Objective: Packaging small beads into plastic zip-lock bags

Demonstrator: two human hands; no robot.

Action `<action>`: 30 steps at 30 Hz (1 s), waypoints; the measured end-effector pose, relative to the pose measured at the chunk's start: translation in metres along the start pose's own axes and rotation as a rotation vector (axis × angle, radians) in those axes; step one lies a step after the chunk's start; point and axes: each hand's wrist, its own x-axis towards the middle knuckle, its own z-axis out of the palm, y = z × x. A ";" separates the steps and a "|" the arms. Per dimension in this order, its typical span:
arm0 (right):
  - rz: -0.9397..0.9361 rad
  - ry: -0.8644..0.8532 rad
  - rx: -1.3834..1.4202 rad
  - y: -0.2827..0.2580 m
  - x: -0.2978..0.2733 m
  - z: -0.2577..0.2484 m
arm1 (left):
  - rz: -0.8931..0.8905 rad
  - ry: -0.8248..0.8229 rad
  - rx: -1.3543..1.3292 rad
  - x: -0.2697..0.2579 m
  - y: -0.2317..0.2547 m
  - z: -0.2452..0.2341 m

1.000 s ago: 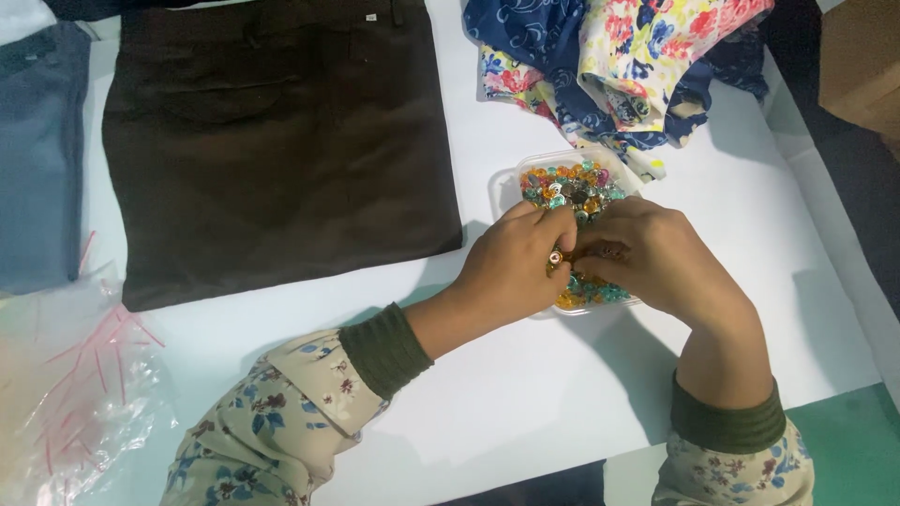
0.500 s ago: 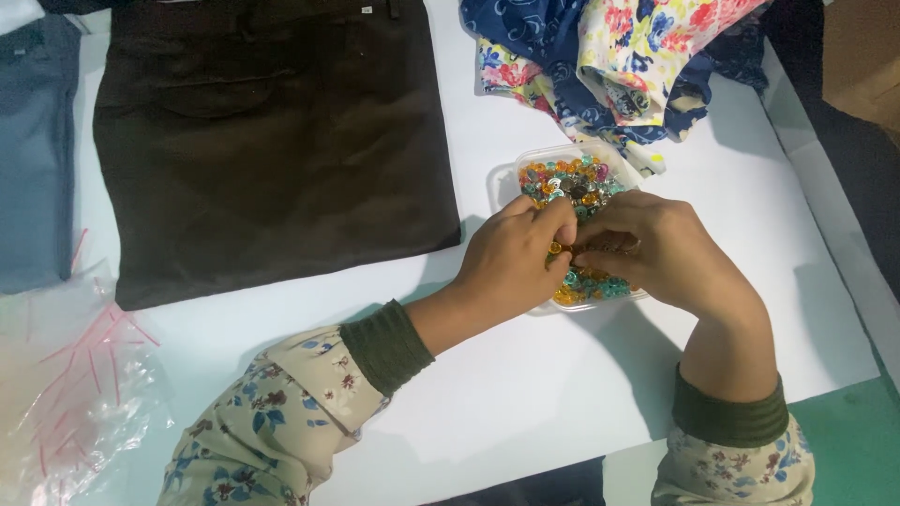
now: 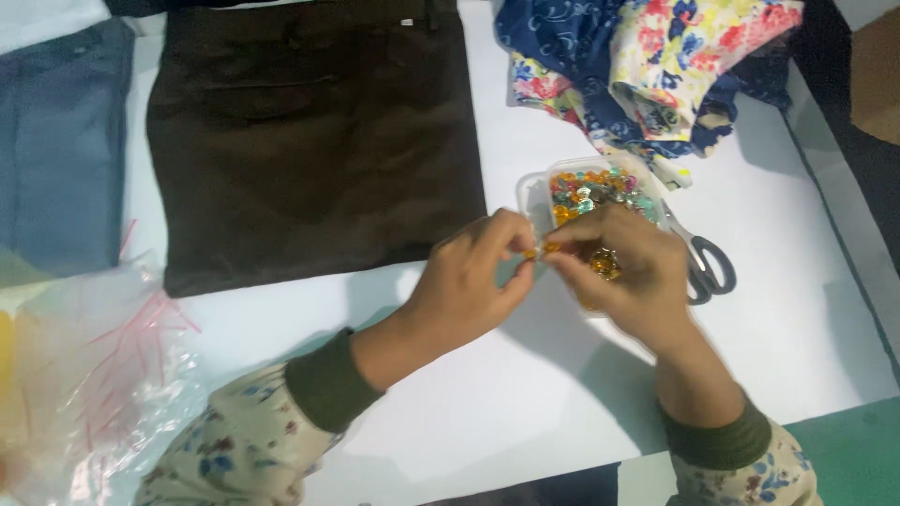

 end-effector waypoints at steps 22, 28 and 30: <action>0.055 -0.201 0.129 -0.012 0.001 0.195 | -0.498 -0.049 0.128 -0.114 -0.056 -0.127; 0.054 -0.242 0.104 -0.015 0.003 0.193 | -0.585 -0.064 0.073 -0.113 -0.055 -0.127; 0.085 -0.265 0.115 -0.011 0.001 0.189 | -0.603 -0.060 0.064 -0.112 -0.053 -0.127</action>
